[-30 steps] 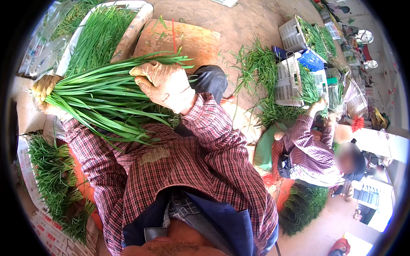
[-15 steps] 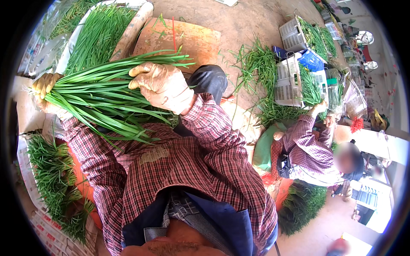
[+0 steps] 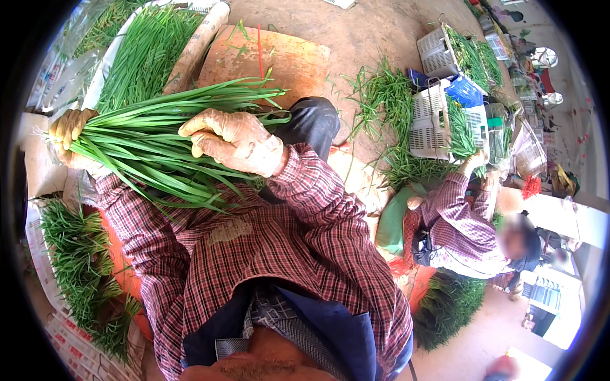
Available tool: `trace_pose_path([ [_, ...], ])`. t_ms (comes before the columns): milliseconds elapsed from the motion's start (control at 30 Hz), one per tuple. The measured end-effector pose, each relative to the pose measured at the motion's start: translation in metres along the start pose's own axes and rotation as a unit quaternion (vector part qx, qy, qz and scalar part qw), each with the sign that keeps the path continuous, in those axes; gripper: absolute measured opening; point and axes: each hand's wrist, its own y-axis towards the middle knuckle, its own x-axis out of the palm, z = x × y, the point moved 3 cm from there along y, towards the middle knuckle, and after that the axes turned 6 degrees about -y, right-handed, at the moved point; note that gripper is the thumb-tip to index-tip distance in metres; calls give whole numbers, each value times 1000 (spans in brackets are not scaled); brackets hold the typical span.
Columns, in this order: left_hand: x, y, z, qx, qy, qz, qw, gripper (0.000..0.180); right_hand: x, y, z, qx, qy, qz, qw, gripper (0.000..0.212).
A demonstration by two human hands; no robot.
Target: The person sorts, bundles, and secures green produce with elastic bands while sitting on the floor and placing the finished bundles into crates.
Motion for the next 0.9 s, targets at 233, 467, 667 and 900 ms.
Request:
trace_pose_path([
  [233, -4, -1, 1, -6, -4, -24, 1000, 23, 6, 6, 4, -2, -121, 23, 992, 24],
  [467, 2, -4, -7, -17, 7, -42, 999, 21, 4, 12, 0, -178, -181, 4, 967, 19],
  [667, 5, -6, -13, -11, 12, -43, 999, 23, 11, 15, -1, -121, -80, -8, 989, 14],
  [900, 14, -7, -36, -19, 24, -33, 999, 23, 22, 27, -4, -45, -82, -31, 995, 24],
])
